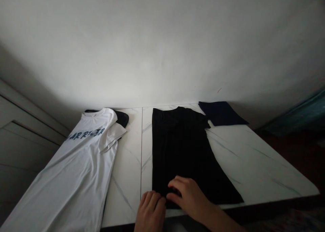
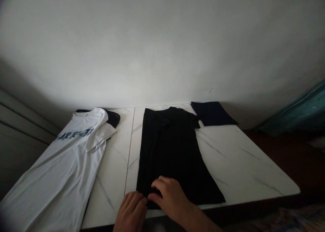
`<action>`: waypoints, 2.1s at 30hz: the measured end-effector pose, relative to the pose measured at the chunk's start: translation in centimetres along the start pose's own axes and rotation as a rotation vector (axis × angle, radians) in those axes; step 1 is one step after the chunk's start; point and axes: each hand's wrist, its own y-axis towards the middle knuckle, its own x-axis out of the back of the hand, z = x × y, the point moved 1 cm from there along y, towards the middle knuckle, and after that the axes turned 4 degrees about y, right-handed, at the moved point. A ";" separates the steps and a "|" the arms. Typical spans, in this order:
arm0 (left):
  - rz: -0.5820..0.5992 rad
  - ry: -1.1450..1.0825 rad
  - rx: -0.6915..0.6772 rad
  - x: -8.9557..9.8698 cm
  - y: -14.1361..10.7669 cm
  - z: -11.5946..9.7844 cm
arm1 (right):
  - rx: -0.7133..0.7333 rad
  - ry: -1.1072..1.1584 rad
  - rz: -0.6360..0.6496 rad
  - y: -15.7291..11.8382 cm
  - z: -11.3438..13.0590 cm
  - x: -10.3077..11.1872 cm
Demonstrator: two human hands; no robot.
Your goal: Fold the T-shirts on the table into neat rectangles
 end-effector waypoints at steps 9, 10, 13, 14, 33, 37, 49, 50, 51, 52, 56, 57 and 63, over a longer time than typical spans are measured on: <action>0.012 -0.025 0.116 0.1 -1.6 0.9 | 0.236 -0.157 -0.134 -2.6 -0.3 -3.5; 0.008 -0.037 0.112 -0.1 -1.7 0.8 | 0.242 -0.148 -0.142 -2.4 -0.1 -3.4; -0.050 -0.029 0.144 -0.9 -2.2 0.6 | 0.276 -0.107 -0.185 -2.1 0.3 -3.2; -0.065 -0.018 0.169 -1.1 -2.4 0.4 | 0.287 -0.095 -0.210 -2.1 0.3 -3.2; -0.018 0.164 0.447 -1.2 -1.7 0.0 | 0.456 -0.010 -0.508 -3.0 0.2 -3.4; -0.041 0.138 0.382 -1.3 -2.2 0.0 | 0.402 0.005 -0.427 -3.1 -0.1 -4.2; 0.019 0.184 0.063 0.3 -3.3 1.8 | 0.429 -0.134 -0.293 -3.6 -0.4 -4.9; 0.005 0.181 0.043 0.3 -3.4 1.8 | 0.438 -0.142 -0.295 -3.6 -0.5 -4.9; -0.007 0.176 0.025 0.3 -3.4 1.8 | 0.446 -0.147 -0.304 -3.7 -0.5 -4.9; -0.013 0.168 0.010 0.3 -3.4 1.8 | 0.453 -0.148 -0.318 -3.8 -0.6 -5.0; 0.009 0.121 -0.030 0.4 -3.0 2.0 | 0.521 -0.133 -0.384 -3.7 -1.2 -5.6; 0.021 0.108 -0.039 0.4 -2.9 2.1 | 0.550 -0.135 -0.396 -3.6 -1.4 -5.8; 0.045 0.083 -0.144 0.8 -2.6 3.2 | 0.603 -0.156 -0.404 -3.6 -2.4 -6.3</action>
